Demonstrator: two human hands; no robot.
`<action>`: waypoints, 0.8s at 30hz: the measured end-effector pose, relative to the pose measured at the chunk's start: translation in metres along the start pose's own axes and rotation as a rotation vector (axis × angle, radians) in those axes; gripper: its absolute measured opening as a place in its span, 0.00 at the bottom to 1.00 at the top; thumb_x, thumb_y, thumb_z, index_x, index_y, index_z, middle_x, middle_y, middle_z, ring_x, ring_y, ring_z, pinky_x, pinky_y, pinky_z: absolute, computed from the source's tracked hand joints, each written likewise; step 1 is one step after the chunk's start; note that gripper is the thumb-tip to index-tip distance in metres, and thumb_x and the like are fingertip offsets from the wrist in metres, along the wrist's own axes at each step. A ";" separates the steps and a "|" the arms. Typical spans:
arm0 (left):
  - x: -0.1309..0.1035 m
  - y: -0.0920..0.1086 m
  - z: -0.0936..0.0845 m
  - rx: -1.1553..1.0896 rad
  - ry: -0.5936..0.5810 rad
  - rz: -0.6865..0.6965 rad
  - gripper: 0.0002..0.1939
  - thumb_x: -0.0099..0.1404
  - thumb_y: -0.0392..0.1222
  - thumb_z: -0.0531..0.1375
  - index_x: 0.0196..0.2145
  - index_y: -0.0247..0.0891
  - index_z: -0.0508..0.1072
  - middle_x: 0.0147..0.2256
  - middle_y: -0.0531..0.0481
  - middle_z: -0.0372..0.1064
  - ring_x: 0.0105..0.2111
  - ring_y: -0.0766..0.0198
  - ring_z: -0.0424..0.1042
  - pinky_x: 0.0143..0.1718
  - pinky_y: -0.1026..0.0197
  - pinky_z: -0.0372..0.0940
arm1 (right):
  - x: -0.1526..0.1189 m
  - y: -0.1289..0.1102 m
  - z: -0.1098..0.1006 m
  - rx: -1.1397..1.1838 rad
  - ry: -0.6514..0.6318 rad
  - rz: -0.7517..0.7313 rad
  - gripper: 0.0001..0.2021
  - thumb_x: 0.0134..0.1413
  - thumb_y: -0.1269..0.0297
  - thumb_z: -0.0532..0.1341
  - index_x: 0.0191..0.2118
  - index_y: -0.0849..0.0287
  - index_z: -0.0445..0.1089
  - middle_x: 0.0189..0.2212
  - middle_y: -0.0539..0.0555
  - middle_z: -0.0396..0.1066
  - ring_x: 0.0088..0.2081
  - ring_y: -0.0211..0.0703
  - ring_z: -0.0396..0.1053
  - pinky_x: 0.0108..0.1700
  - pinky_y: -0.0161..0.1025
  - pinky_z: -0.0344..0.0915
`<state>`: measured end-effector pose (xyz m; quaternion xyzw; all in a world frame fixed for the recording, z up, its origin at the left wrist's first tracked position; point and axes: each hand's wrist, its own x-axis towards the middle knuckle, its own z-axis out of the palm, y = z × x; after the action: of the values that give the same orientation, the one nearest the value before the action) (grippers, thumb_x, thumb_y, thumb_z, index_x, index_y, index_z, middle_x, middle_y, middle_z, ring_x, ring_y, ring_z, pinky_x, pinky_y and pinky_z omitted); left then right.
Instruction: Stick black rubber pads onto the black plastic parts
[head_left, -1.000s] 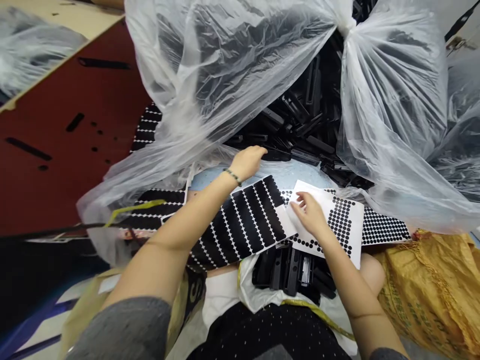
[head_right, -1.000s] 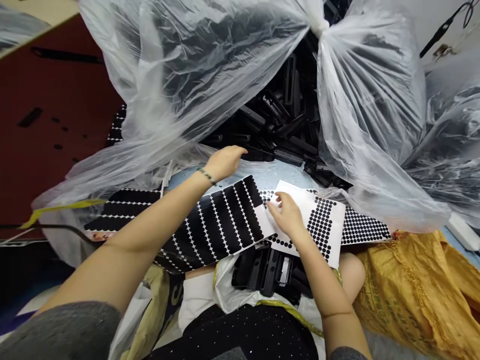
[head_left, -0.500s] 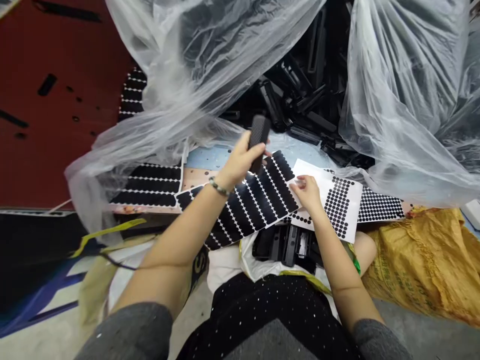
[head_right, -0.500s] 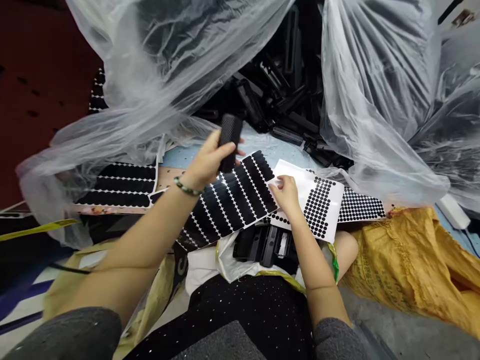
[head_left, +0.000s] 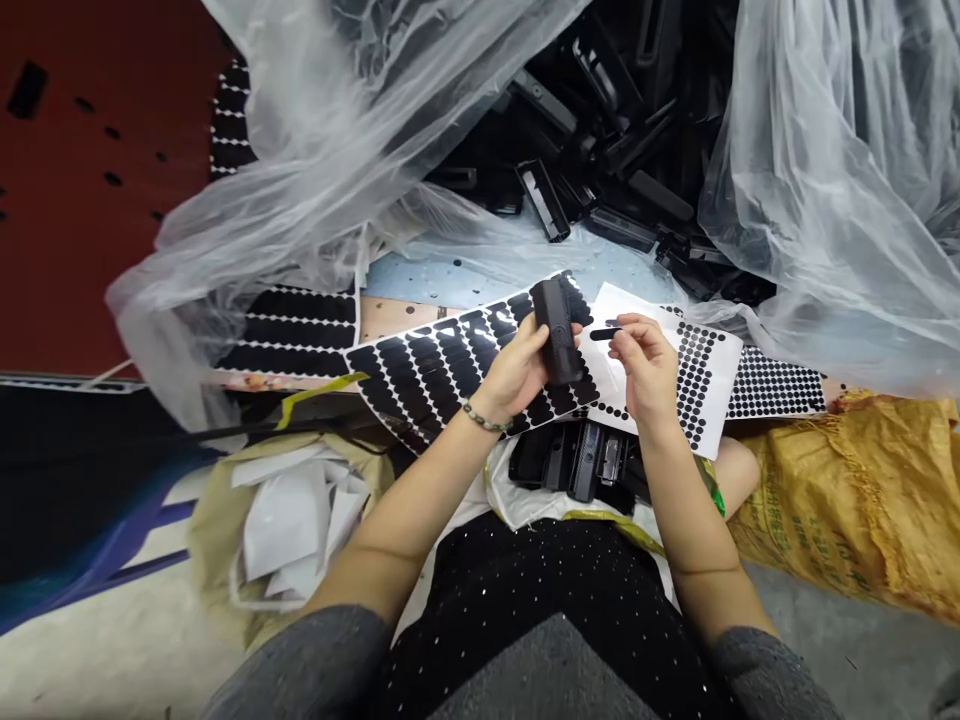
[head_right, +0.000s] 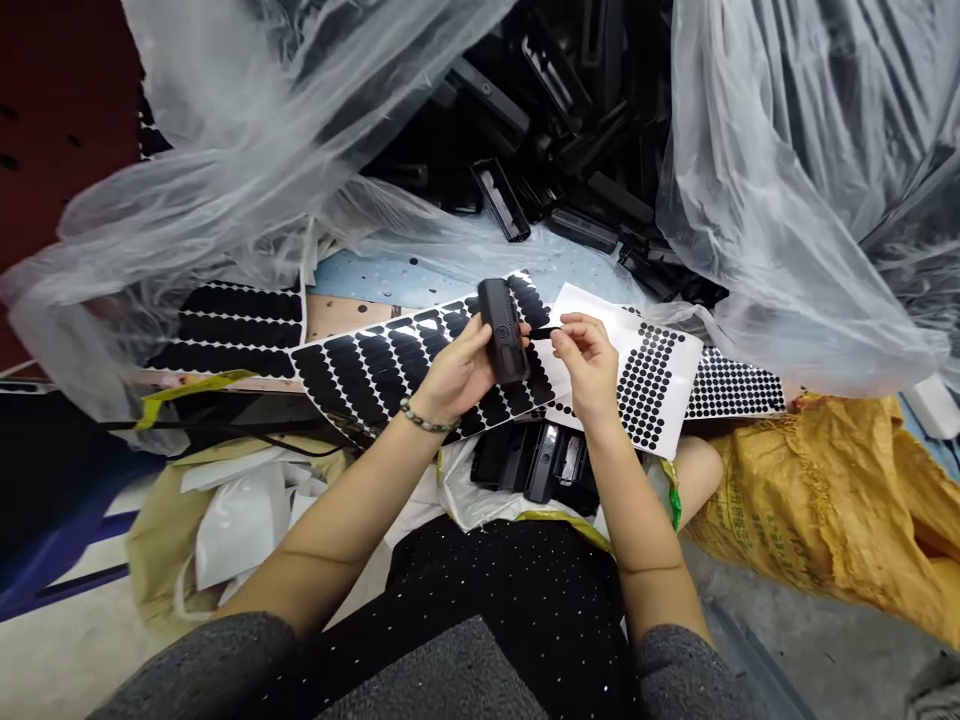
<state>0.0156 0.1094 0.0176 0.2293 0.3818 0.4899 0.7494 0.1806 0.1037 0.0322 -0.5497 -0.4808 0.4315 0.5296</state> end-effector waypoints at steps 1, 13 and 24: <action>-0.010 -0.003 -0.001 -0.028 -0.022 0.032 0.18 0.62 0.42 0.64 0.48 0.41 0.68 0.43 0.49 0.75 0.44 0.63 0.75 0.41 0.63 0.72 | -0.005 -0.004 0.001 0.064 0.001 0.030 0.12 0.47 0.53 0.67 0.28 0.54 0.69 0.42 0.53 0.68 0.40 0.41 0.69 0.43 0.43 0.71; -0.054 -0.019 0.002 -0.049 -0.077 0.400 0.20 0.55 0.37 0.71 0.43 0.49 0.71 0.52 0.57 0.69 0.47 0.66 0.74 0.44 0.66 0.74 | -0.040 -0.029 0.022 0.195 0.007 0.054 0.14 0.41 0.53 0.71 0.22 0.54 0.68 0.44 0.50 0.66 0.45 0.43 0.67 0.58 0.53 0.65; -0.058 -0.020 0.000 0.008 -0.129 0.445 0.20 0.57 0.37 0.70 0.45 0.52 0.70 0.53 0.59 0.69 0.51 0.65 0.72 0.48 0.61 0.73 | -0.044 -0.029 0.024 0.092 -0.005 -0.069 0.12 0.46 0.54 0.68 0.24 0.53 0.70 0.43 0.50 0.65 0.44 0.42 0.66 0.54 0.49 0.67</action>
<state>0.0135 0.0485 0.0238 0.3415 0.2749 0.6261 0.6448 0.1476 0.0640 0.0577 -0.5068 -0.4806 0.4358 0.5676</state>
